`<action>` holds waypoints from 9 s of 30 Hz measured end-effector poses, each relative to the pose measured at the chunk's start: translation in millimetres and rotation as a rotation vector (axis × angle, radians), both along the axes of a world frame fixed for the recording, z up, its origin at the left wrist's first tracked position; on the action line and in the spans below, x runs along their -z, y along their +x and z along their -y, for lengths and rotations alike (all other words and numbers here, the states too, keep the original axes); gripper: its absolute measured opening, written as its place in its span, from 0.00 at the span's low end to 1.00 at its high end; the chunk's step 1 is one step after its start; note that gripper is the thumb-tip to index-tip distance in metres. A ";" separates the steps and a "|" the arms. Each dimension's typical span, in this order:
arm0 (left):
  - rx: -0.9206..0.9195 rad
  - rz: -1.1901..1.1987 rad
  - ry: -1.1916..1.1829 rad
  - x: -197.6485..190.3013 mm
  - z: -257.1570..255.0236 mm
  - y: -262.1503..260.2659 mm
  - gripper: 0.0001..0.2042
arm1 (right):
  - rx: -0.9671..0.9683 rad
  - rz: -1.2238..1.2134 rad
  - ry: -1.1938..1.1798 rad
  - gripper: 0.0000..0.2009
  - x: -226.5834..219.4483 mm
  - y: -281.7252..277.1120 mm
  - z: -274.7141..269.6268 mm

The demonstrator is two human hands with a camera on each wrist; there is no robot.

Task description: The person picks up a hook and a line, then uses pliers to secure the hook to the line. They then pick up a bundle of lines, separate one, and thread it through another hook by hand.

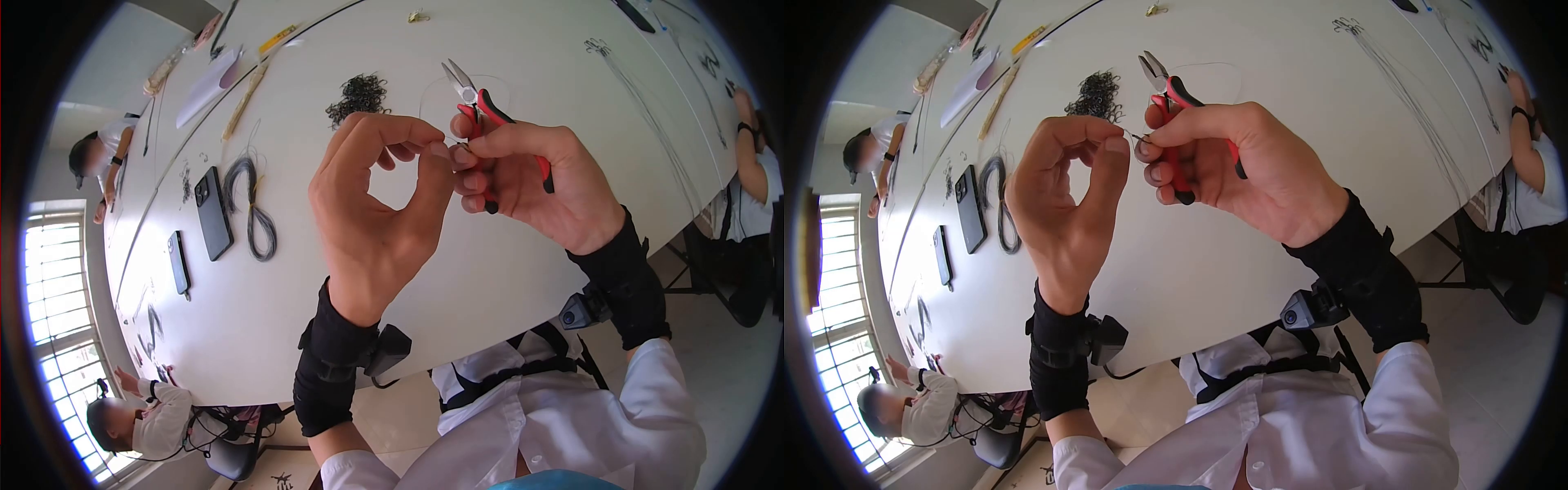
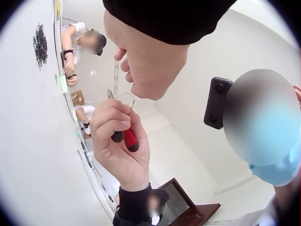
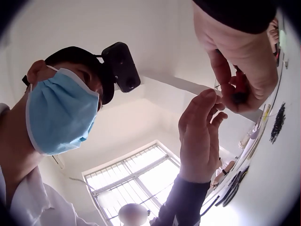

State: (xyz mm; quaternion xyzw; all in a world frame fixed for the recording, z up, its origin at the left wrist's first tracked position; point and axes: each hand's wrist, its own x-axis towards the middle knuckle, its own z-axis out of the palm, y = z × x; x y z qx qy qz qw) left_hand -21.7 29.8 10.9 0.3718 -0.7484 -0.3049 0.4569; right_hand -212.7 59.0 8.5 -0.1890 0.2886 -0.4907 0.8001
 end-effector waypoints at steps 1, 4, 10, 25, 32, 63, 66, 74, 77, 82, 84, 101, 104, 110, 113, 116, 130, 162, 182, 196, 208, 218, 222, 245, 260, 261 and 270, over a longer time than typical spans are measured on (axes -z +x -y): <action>-0.008 -0.003 0.114 -2.6 -3.0 -2.0 0.03 | 0.012 -0.005 -0.002 0.09 0.8 0.6 0.2; 0.052 -0.146 0.301 -6.2 -8.1 -5.1 0.05 | 0.033 0.001 -0.005 0.09 1.3 2.3 0.4; 0.123 -0.325 0.530 -13.2 -11.0 -4.8 0.08 | 0.055 0.020 -0.041 0.09 5.4 6.0 -0.2; 0.200 -0.504 0.738 -10.5 -9.0 -3.2 0.07 | 0.157 -0.091 -0.148 0.10 5.6 18.4 -4.9; 0.204 -0.549 0.769 -6.3 -7.0 -2.7 0.07 | 0.169 -0.107 -0.113 0.09 7.1 19.5 -4.8; 0.188 -0.560 0.726 -2.9 -6.6 -6.2 0.08 | 0.136 -0.039 -0.095 0.06 10.9 16.7 -3.1; 0.184 -0.563 0.729 -3.0 -7.0 -6.9 0.08 | 0.128 -0.013 -0.091 0.06 11.5 15.7 -3.0; 0.193 -0.512 0.735 -3.1 -7.2 -5.1 0.08 | 0.143 -0.018 -0.074 0.04 6.7 16.0 -3.1; 0.178 -0.511 0.734 -2.2 -7.3 -4.6 0.08 | 0.189 -0.089 -0.110 0.05 5.7 19.0 -2.9; 0.124 -0.522 0.735 -0.5 -9.3 -7.8 0.08 | 0.444 -0.453 -0.305 0.06 6.6 30.3 -5.2; 0.132 -0.532 0.741 1.6 -8.5 -7.5 0.08 | 0.526 -0.617 -0.393 0.07 7.2 31.4 -6.2; 0.206 -0.538 0.666 3.1 -10.4 -11.0 0.08 | 0.432 -0.520 -0.296 0.07 0.3 31.1 -8.2; 0.192 -0.520 0.671 2.9 -10.2 -10.6 0.08 | 0.403 -0.480 -0.298 0.07 2.3 28.7 -6.8; 0.171 -0.535 0.680 2.3 -11.1 -11.0 0.08 | 0.347 -0.365 -0.200 0.06 1.9 25.9 -7.4; 0.189 -0.564 0.672 2.0 -10.9 -11.1 0.08 | 0.222 -0.099 -0.134 0.06 5.3 20.6 -5.3; 0.175 -0.574 0.654 0.9 -10.7 -11.7 0.08 | 0.125 0.052 -0.057 0.05 14.1 13.7 -1.3; 0.111 -0.551 0.685 -5.1 -11.0 -11.4 0.08 | 0.111 0.143 -0.022 0.04 17.9 15.0 0.7; 0.073 -0.512 0.576 -3.1 -19.7 -16.2 0.09 | 0.565 -0.678 -0.455 0.07 4.9 33.6 -13.2; 0.059 -0.495 0.520 6.7 -9.3 -13.6 0.10 | 0.449 -0.685 -0.431 0.09 8.1 32.2 -9.5; -0.091 -0.055 0.195 14.3 20.0 6.2 0.04 | 0.030 -1.858 -1.001 0.21 50.6 9.4 -46.7; 0.063 0.284 -0.053 2.1 12.4 1.8 0.04 | -0.092 -1.129 -0.626 0.10 -28.0 -48.7 -28.4; -0.001 0.214 0.059 23.3 24.6 6.8 0.02 | 0.073 -0.703 -0.634 0.19 -115.9 -190.5 -83.4; 0.208 0.176 0.143 29.2 13.1 -9.0 0.03 | 0.116 -0.678 -0.586 0.15 -152.5 -192.7 -61.9; 0.151 0.162 0.163 35.5 12.0 -8.9 0.03 | 0.323 -1.517 -0.213 0.16 -143.5 -301.1 -47.8; -0.059 0.289 0.086 14.2 13.5 46.8 0.04 | -0.206 -2.476 -0.302 0.26 -29.9 -303.6 -117.9; -0.126 0.302 0.093 12.3 13.6 63.5 0.04 | -0.161 -2.433 -0.388 0.25 -35.4 -282.5 -104.7; -0.648 0.514 0.107 65.0 13.4 225.9 0.07 | -0.330 -1.831 -0.855 0.18 -75.2 -45.9 -26.7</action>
